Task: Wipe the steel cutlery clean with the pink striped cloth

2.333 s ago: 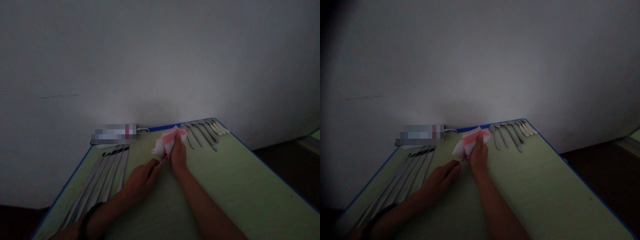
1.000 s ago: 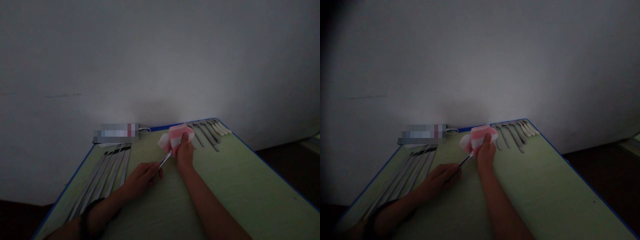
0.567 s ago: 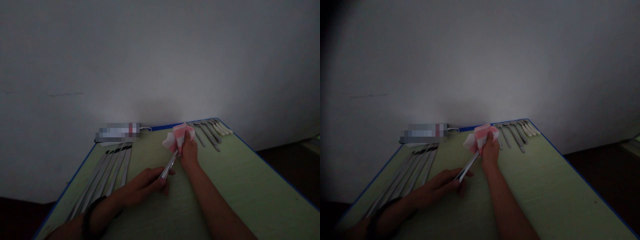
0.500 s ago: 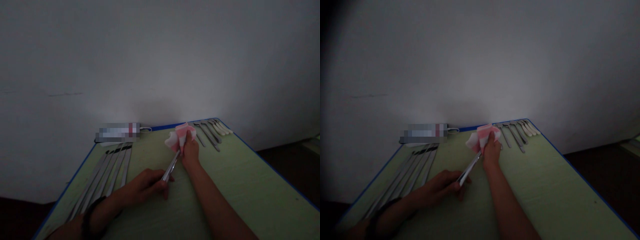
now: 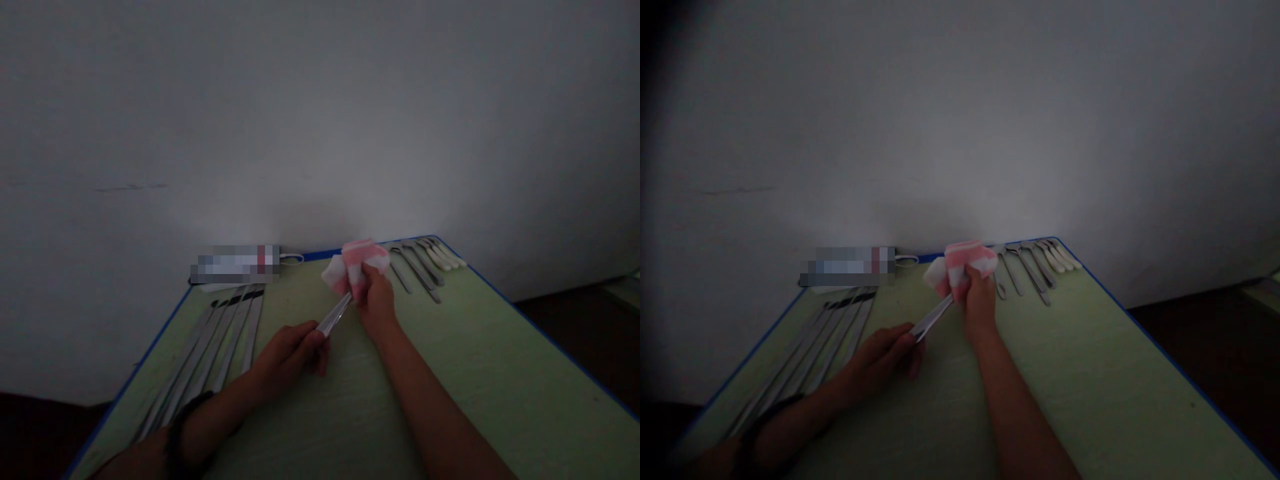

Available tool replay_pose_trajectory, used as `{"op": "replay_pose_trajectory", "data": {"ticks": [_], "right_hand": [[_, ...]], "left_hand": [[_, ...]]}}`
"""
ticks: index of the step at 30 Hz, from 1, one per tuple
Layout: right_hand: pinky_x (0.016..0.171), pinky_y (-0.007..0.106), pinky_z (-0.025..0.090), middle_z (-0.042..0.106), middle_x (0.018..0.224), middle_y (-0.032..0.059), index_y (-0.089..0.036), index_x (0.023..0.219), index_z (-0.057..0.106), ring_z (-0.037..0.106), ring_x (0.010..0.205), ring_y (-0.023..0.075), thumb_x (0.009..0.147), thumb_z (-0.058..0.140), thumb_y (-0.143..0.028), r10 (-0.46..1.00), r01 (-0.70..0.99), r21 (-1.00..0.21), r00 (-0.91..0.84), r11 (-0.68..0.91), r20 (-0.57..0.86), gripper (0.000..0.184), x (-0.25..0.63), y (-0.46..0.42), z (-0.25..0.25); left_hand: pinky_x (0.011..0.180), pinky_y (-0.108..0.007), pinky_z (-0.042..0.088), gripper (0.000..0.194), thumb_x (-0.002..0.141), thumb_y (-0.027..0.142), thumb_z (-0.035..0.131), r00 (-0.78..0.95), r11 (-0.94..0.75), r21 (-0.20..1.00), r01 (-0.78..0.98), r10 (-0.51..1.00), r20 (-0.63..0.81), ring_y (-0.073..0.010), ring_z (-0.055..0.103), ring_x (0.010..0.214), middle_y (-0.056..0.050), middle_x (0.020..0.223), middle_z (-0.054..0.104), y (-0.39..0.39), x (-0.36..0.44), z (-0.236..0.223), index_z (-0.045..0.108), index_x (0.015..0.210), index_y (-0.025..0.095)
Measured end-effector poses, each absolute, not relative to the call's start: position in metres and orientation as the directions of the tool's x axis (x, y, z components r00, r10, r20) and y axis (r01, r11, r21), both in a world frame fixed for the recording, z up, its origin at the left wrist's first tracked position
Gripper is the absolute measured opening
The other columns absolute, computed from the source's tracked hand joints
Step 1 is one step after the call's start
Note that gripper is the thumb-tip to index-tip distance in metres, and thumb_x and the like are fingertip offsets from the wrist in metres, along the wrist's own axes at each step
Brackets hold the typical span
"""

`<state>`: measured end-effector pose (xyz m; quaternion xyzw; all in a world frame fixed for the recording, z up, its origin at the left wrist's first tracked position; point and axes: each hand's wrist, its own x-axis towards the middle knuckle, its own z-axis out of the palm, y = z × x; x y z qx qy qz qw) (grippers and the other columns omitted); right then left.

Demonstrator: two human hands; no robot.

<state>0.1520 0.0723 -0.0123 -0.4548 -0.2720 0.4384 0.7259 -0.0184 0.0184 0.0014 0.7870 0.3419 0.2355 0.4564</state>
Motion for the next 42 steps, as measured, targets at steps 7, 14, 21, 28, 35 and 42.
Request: {"op": "replay_pose_trajectory", "data": {"ticks": [7, 14, 21, 28, 35, 42], "right_hand": [[0.049, 0.023, 0.034, 0.052, 0.055, -0.0002, -0.013, 0.063, 0.058, 0.044, 0.052, 0.0102, 0.075, 0.049, -0.052, 0.919, -0.171, -0.975, 0.390, 0.141, 0.065, 0.043, 0.134, 0.057, -0.015], [0.045, 0.021, 0.031, 0.048, 0.054, -0.0011, -0.013, 0.062, 0.055, 0.041, 0.050, 0.0089, 0.074, 0.050, -0.051, 0.962, -0.090, -0.987, 0.252, 0.133, 0.106, 0.040, 0.102, 0.040, -0.009], [0.044, 0.021, 0.030, 0.045, 0.051, -0.0025, -0.016, 0.059, 0.050, 0.039, 0.047, 0.0081, 0.076, 0.049, -0.050, 0.969, -0.092, -0.987, 0.221, 0.133, 0.110, 0.039, 0.095, 0.034, -0.006], [0.040, 0.022, 0.023, 0.034, 0.046, -0.0047, -0.019, 0.051, 0.040, 0.031, 0.044, 0.0076, 0.077, 0.043, -0.056, 0.945, -0.129, -0.988, 0.326, 0.081, 0.035, 0.046, 0.107, 0.044, -0.010], [0.042, 0.022, 0.027, 0.043, 0.050, -0.0021, -0.016, 0.056, 0.049, 0.036, 0.046, 0.0090, 0.078, 0.040, -0.056, 0.860, -0.158, -0.985, 0.509, 0.071, -0.020, 0.047, 0.129, 0.058, -0.020], [0.041, 0.024, 0.024, 0.043, 0.046, -0.0007, -0.017, 0.050, 0.046, 0.039, 0.045, 0.0104, 0.082, 0.037, -0.052, 0.906, 0.068, -0.995, 0.414, 0.068, 0.090, 0.048, 0.107, 0.045, -0.013]], "left_hand": [[0.048, -0.018, 0.034, 0.039, 0.090, 0.035, 0.034, 0.495, -0.370, 0.813, 0.451, 0.861, 0.117, -0.0088, 0.045, 0.045, 0.005, 0.047, 0.048, 0.019, -0.018, 0.003, 0.048, 0.058, 0.017], [0.048, -0.019, 0.035, 0.037, 0.090, 0.038, 0.035, 0.374, -0.269, 0.860, 0.434, 0.922, 0.100, -0.0099, 0.045, 0.045, 0.005, 0.046, 0.048, 0.022, -0.015, 0.001, 0.048, 0.061, 0.018], [0.044, -0.019, 0.031, 0.043, 0.089, 0.045, 0.033, 0.345, -0.199, 0.902, 0.382, 0.937, 0.061, -0.0094, 0.039, 0.043, 0.005, 0.045, 0.043, 0.022, -0.011, 0.002, 0.044, 0.057, 0.018], [0.044, -0.019, 0.029, 0.041, 0.090, 0.044, 0.037, 0.450, -0.237, 0.872, 0.427, 0.893, 0.023, -0.0086, 0.038, 0.046, 0.006, 0.051, 0.042, 0.024, -0.016, -0.002, 0.046, 0.060, 0.017], [0.046, -0.019, 0.031, 0.039, 0.091, 0.040, 0.036, 0.590, -0.244, 0.862, 0.445, 0.804, -0.077, -0.0092, 0.041, 0.047, 0.005, 0.052, 0.045, 0.019, -0.016, -0.002, 0.049, 0.062, 0.017], [0.064, -0.023, 0.041, 0.038, 0.092, 0.039, 0.032, 0.491, -0.233, 0.861, 0.453, 0.871, -0.023, -0.0133, 0.051, 0.057, 0.004, 0.054, 0.051, 0.021, -0.009, 0.003, 0.048, 0.063, 0.019]]}}
